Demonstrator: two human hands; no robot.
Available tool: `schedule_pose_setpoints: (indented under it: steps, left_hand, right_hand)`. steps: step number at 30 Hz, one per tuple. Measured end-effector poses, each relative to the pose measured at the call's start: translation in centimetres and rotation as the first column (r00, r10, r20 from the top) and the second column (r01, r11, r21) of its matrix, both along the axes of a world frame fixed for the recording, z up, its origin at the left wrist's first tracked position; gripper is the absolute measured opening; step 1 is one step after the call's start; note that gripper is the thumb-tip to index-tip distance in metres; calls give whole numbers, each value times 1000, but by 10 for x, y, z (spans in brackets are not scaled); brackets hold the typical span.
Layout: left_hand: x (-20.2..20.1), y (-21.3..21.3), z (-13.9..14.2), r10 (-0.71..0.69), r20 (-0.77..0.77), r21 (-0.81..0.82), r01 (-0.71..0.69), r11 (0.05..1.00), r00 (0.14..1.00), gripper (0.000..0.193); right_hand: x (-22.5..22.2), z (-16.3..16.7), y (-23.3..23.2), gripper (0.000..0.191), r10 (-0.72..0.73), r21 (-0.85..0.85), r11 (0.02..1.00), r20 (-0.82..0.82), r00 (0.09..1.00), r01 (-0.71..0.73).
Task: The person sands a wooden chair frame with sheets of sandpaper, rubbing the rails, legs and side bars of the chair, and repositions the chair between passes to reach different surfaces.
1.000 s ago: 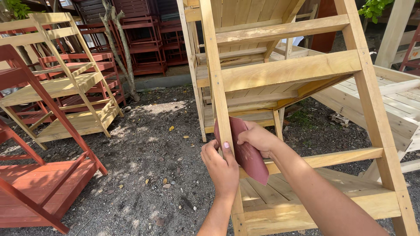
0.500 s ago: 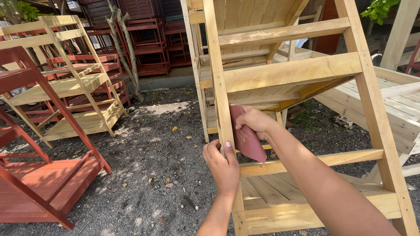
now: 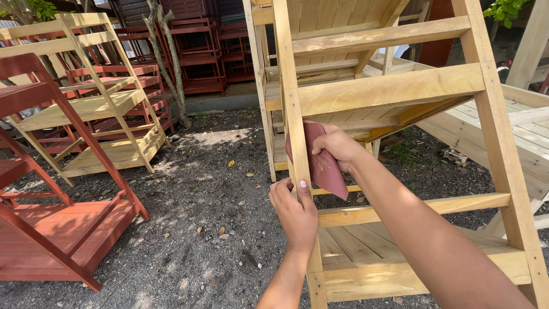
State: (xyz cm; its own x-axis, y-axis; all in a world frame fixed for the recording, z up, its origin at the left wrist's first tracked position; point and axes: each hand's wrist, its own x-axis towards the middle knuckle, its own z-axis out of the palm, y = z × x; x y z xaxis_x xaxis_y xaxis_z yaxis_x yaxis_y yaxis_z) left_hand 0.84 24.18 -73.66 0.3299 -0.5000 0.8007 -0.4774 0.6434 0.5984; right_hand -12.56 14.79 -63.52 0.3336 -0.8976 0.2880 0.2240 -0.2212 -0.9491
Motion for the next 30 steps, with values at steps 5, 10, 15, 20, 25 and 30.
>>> schedule_pose_setpoints:
  steps: [5, 10, 15, 20, 25, 30]
  left_hand:
    - [-1, 1, -2, -35, -40, -20, 34, 999, 999, 27]
    - [0, 1, 1, 4, -41, 31, -3, 1000, 999, 25]
    - [-2, 1, 1, 25, 14, 6, -25, 1000, 1000, 26]
    - [-2, 0, 2, 6, -8, -12, -6, 1000, 1000, 26]
    - [-2, 5, 11, 27, 37, 1, -27, 1000, 999, 28]
    - [-5, 12, 21, 68, 93, 8, -69, 998, 993, 32]
  right_hand:
    - [-22, -55, 19, 40, -21, 242, 969, -104, 994, 46]
    - [-11, -35, 4, 41, -50, 235, 970, -72, 996, 66]
    - [3, -7, 2, 47, -65, 106, 992, -8, 998, 65]
    - [-9, -29, 43, 53, 21, 247, 969, -109, 994, 6]
    - [12, 3, 15, 51, -14, 90, 996, -11, 1000, 15]
    - [10, 3, 23, 52, -57, 53, 997, -30, 998, 58]
